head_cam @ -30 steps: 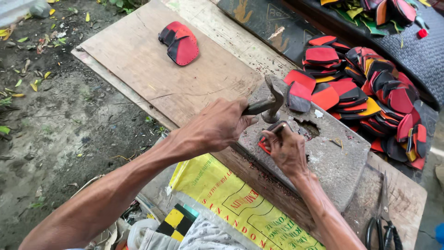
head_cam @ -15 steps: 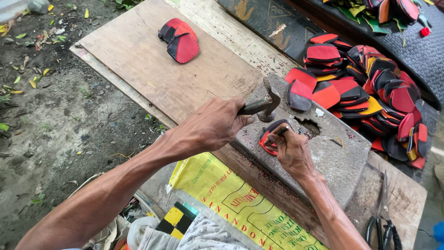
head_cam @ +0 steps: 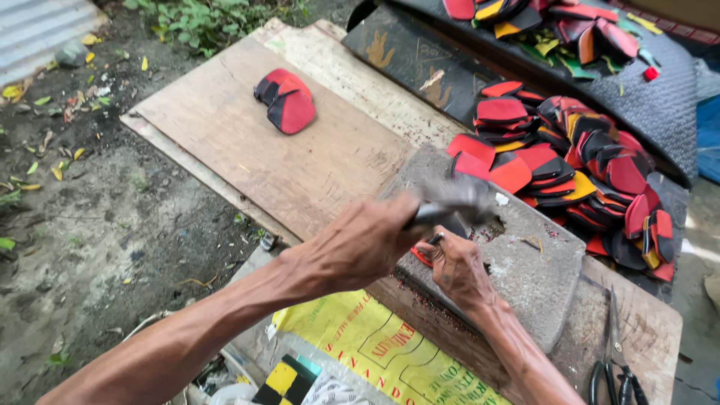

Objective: The person uses a hammer and a metal punch to drive fasteners through the edges of red and black slipper soles. They work on a wooden board, repeatedly positioning the punch and striking it to secure the layers. The person occasionally uses scissors to trim excess material from the soles.

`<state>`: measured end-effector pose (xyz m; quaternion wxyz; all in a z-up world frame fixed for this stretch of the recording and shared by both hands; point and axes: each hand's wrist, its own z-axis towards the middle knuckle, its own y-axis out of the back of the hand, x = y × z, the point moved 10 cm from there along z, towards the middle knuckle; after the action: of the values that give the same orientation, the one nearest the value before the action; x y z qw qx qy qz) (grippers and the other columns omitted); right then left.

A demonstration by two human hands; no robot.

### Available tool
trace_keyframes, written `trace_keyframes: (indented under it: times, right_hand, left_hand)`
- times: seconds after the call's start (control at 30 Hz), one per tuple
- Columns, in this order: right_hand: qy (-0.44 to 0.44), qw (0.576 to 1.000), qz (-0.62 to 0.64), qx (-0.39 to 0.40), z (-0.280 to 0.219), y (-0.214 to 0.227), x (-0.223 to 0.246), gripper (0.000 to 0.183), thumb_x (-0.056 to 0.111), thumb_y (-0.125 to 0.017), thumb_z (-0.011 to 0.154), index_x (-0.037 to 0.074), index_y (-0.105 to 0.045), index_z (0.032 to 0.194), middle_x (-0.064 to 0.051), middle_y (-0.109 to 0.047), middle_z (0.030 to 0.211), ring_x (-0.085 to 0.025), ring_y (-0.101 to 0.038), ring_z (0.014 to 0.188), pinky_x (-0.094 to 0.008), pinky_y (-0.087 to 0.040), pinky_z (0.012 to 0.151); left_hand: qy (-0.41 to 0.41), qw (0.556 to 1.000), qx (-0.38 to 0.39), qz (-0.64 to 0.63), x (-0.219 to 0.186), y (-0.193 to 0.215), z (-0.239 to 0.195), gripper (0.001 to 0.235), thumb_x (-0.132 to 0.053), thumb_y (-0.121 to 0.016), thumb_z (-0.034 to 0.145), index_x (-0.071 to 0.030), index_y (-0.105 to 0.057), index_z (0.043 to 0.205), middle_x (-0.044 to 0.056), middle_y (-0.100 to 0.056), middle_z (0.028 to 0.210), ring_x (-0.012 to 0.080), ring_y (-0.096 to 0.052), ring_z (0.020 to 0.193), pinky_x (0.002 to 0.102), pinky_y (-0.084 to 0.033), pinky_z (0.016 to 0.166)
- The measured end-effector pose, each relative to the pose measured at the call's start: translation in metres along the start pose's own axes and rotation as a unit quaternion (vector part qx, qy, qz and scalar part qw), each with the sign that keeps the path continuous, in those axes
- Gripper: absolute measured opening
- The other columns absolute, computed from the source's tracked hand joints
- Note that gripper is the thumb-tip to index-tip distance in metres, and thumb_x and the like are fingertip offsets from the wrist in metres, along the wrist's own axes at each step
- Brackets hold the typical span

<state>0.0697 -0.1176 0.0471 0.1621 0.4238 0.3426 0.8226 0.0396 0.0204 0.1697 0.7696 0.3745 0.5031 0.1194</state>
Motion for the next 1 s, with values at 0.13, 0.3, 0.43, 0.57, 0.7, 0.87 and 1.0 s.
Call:
trace_keyframes:
  times: [0.13,0.3,0.43,0.57,0.7,0.87,1.0]
  right_hand:
    - [-0.006,0.999,0.034,0.002,0.000,0.001,0.002,0.008,0.005,-0.069,0.093,0.005,-0.061,0.091,-0.015,-0.061,0.070,-0.026,-0.063,0.061,-0.037,-0.050,0.056]
    - [-0.026,0.999,0.039,0.018,0.003,0.001,0.006,0.007,0.002,-0.067,0.093,0.004,-0.060,0.091,-0.016,-0.059,0.072,-0.026,-0.059,0.062,-0.037,-0.050,0.059]
    - [-0.051,0.996,0.067,0.017,0.000,-0.004,-0.004,0.006,-0.001,-0.061,0.095,0.004,-0.059,0.091,-0.015,-0.058,0.072,-0.023,-0.056,0.063,-0.036,-0.051,0.058]
    - [-0.083,0.995,0.041,0.036,0.000,-0.014,-0.029,0.006,0.006,-0.064,0.098,0.003,-0.064,0.094,-0.014,-0.067,0.072,-0.017,-0.062,0.061,-0.035,-0.051,0.057]
    - [-0.137,0.982,0.128,-0.015,0.000,-0.022,-0.043,0.015,0.016,-0.062,0.100,0.002,-0.063,0.098,-0.008,-0.072,0.079,-0.013,-0.071,0.069,-0.028,-0.063,0.061]
    - [-0.258,0.948,0.166,-0.078,-0.007,-0.025,-0.066,0.027,0.027,-0.064,0.100,0.000,-0.066,0.096,-0.011,-0.075,0.080,-0.022,-0.077,0.071,-0.032,-0.064,0.059]
    - [-0.220,0.917,0.325,-0.066,-0.011,-0.028,-0.086,0.030,0.029,-0.059,0.102,-0.001,-0.060,0.101,-0.013,-0.074,0.089,-0.021,-0.078,0.082,-0.032,-0.067,0.070]
  left_hand:
    - [-0.043,0.994,-0.051,0.081,-0.018,0.015,-0.001,0.022,-0.018,-0.066,0.098,0.002,-0.058,0.095,0.023,-0.060,0.067,0.0367,-0.058,0.059,0.049,-0.044,0.054]
    - [-0.083,0.942,-0.245,-0.214,-0.036,0.052,-0.011,0.014,-0.008,-0.057,0.105,0.003,-0.055,0.112,0.020,-0.063,0.077,0.0312,-0.064,0.063,0.040,-0.053,0.060]
    - [-0.144,0.971,-0.175,-0.076,-0.041,0.038,-0.009,0.015,-0.009,-0.054,0.103,0.002,-0.058,0.114,0.022,-0.064,0.086,0.0322,-0.063,0.069,0.041,-0.053,0.065]
    - [0.191,0.976,0.103,0.035,0.039,-0.011,-0.011,0.029,-0.033,-0.055,0.104,-0.003,-0.056,0.104,0.021,-0.064,0.068,0.0391,-0.062,0.062,0.051,-0.045,0.059]
    - [0.148,0.988,0.021,0.049,0.050,-0.007,-0.016,0.029,-0.030,-0.058,0.100,-0.001,-0.056,0.099,0.025,-0.062,0.069,0.0457,-0.062,0.066,0.054,-0.045,0.060]
    - [0.119,0.989,0.025,0.079,0.074,-0.020,-0.025,0.028,-0.029,-0.059,0.099,-0.001,-0.056,0.098,0.024,-0.062,0.067,0.0450,-0.063,0.062,0.054,-0.046,0.057]
    - [0.100,0.983,0.081,0.134,0.085,-0.046,-0.026,0.029,-0.029,-0.058,0.101,-0.001,-0.053,0.099,0.023,-0.064,0.070,0.0436,-0.064,0.061,0.054,-0.047,0.055]
